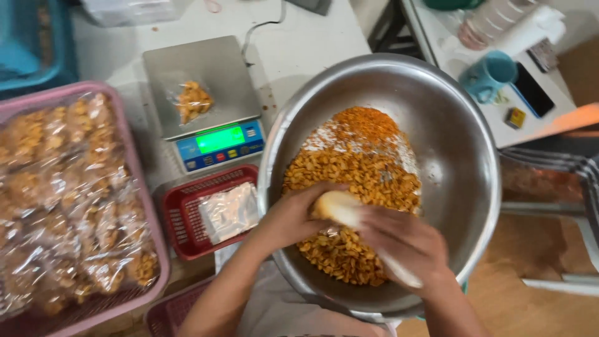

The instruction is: The person scoops orange snack pieces from a large metal bowl into small plastic bags placed on a digital scale. After each bag reaches the target weight, it is moved to a pink basket. The process repeats continuously throughout the clip.

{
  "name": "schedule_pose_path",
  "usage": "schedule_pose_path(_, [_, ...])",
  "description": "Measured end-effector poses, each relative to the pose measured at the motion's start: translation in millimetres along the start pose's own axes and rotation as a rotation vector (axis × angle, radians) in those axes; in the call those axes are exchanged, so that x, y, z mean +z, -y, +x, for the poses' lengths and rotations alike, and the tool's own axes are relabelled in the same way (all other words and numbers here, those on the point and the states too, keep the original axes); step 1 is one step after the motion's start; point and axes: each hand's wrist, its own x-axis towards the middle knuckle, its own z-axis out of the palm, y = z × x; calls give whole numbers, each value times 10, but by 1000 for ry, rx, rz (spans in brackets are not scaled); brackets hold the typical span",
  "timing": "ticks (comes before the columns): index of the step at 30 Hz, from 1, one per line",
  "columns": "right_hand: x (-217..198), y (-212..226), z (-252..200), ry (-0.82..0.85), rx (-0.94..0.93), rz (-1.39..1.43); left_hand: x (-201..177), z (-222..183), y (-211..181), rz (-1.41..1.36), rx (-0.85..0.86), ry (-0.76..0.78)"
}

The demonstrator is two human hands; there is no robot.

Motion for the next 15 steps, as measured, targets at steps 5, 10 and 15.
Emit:
schedule_pose_path(5, [-369, -397, -1035, -68, 440, 32, 126, 36, -151, -638, -174, -188])
schedule_pose_path(10, [-220, 101, -533, -600, 602, -244, -686, 294, 317, -218, -683, -859])
schedule_pose_path(15, [-247, 125, -708, -580, 803, -243, -2007, 763, 2358, 394, -351, -1336])
